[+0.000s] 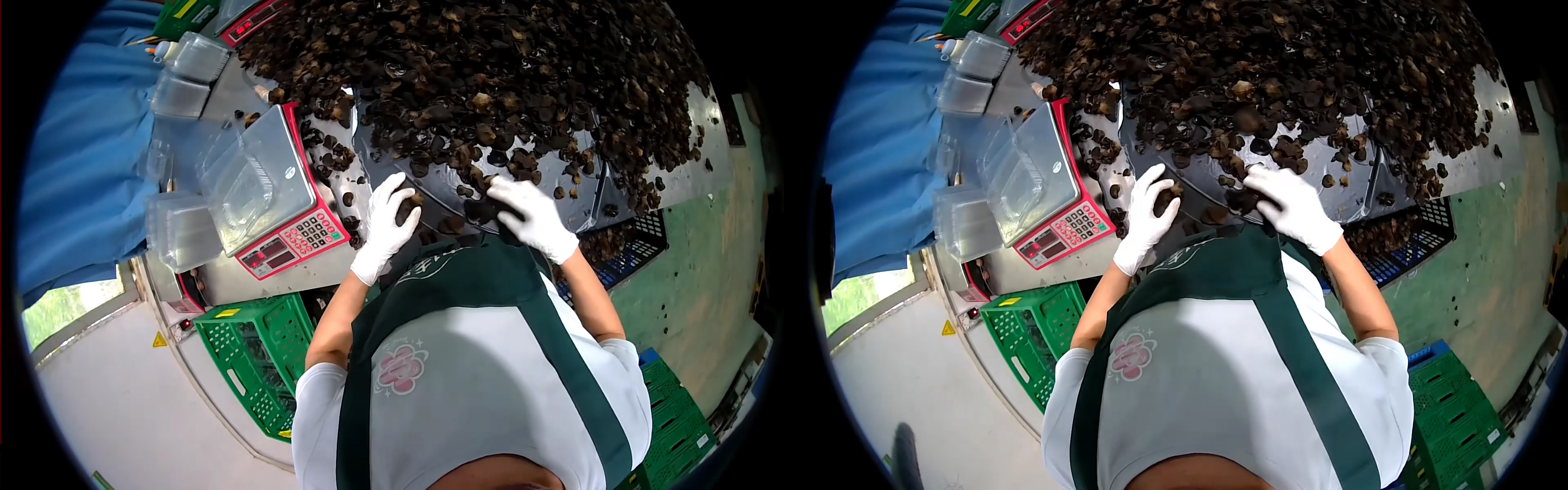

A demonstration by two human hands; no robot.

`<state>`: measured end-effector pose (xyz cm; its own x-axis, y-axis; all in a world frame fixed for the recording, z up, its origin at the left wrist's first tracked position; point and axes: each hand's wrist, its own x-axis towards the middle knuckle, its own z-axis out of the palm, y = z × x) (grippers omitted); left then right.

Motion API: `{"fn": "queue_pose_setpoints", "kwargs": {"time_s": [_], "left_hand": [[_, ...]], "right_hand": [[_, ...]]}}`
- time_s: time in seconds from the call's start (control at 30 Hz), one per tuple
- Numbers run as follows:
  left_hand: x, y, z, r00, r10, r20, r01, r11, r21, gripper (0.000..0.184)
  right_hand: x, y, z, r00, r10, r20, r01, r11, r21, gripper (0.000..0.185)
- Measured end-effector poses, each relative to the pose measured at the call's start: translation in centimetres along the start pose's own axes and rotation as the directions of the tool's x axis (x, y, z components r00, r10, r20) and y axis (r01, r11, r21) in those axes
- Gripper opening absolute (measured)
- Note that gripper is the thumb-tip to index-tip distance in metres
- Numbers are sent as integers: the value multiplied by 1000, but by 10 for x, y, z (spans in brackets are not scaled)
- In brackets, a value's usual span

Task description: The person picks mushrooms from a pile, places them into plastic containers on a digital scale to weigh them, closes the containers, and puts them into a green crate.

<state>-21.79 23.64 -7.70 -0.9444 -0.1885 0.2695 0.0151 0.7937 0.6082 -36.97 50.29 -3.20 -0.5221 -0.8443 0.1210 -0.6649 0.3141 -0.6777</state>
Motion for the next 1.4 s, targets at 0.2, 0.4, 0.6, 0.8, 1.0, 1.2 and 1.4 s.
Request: {"fn": "queue_pose_setpoints", "kwargs": {"time_s": [0.2, 0.4, 0.6, 0.8, 1.0, 1.2, 1.4], "left_hand": [[37, 45, 11, 933, 25, 360, -63, 994, 94, 89], [31, 34, 31, 855, 210, 474, -332, 924, 189, 59], [-8, 1, -2, 966, 149, 213, -192, 961, 199, 25], [38, -8, -6, 999, 33, -33, -34, 999, -30, 58], [92, -6, 21, 986, -94, 140, 50, 956, 289, 79], [22, 15, -5, 943, 117, 311, -160, 980, 117, 41], [-28, 6, -16, 951, 166, 262, -195, 977, 91, 56]], "right_hand": [[-16, 1, 5, 862, 501, 78, -462, 840, -285, 89], [-16, 5, 38, 1000, 12, -15, -13, 1000, -29, 60], [41, -18, 67, 938, -173, 302, 101, 965, 240, 63], [81, -5, 24, 996, 6, -89, -2, 998, 55, 38], [90, 23, 37, 983, 108, -148, -164, 879, -447, 54], [25, -2, 53, 956, -192, 224, 241, 946, -218, 35], [13, 14, 44, 923, -371, 104, 373, 928, -1, 27]]}}
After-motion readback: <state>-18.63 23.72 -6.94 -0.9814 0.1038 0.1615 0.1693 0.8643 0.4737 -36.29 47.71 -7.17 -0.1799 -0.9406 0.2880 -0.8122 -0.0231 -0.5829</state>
